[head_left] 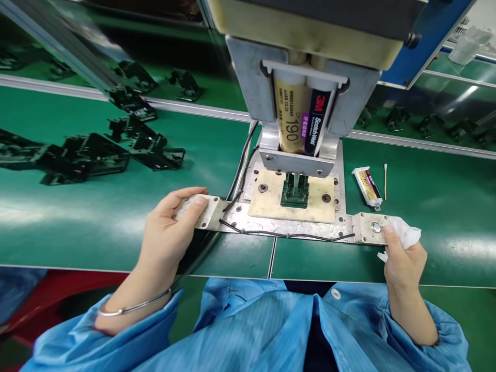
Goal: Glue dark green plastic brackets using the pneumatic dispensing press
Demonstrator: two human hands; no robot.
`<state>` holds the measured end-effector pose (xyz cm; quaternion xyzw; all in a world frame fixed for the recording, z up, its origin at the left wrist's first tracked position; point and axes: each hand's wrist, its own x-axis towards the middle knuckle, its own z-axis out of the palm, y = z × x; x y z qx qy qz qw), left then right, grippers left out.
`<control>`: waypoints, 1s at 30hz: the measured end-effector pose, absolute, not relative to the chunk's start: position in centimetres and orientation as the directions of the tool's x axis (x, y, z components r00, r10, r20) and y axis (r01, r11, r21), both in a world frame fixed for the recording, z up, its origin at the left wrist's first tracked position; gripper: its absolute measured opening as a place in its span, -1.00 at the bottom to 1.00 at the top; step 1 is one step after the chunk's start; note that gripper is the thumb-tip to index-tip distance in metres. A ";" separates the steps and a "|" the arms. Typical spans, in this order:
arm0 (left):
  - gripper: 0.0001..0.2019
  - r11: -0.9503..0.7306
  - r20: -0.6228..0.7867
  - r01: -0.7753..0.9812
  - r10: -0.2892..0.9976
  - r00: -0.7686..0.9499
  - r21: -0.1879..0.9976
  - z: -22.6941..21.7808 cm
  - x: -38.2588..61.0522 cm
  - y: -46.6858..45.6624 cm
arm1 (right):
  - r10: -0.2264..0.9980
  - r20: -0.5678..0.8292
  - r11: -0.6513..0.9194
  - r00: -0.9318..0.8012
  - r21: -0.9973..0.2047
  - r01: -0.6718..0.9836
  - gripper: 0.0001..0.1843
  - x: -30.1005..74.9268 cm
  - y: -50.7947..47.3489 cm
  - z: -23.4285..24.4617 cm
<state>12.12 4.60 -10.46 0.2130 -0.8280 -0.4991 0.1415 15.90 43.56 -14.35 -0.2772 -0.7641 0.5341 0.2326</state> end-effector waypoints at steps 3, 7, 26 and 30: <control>-0.67 0.399 -0.003 -0.234 -0.503 -0.865 0.887 -10.2 12.1 4.7 | 0.668 0.067 0.295 -0.741 -0.938 0.181 -0.37 16.0 43.7 -14.5; -0.65 0.386 -0.011 -0.237 -0.505 -0.863 0.891 -10.6 12.1 4.4 | 0.662 0.098 0.332 -0.743 -0.927 0.173 -0.38 16.2 43.9 -14.8; -0.69 0.503 0.023 -0.273 -0.505 -0.863 0.820 -8.6 12.5 5.0 | 0.656 0.160 0.374 -0.738 -0.918 0.134 -0.45 16.3 44.6 -12.4; -0.67 0.806 0.520 0.039 -0.343 -0.782 0.591 -7.0 12.6 5.7 | 0.654 0.154 0.379 -0.740 -0.914 0.144 -0.47 16.3 44.6 -12.2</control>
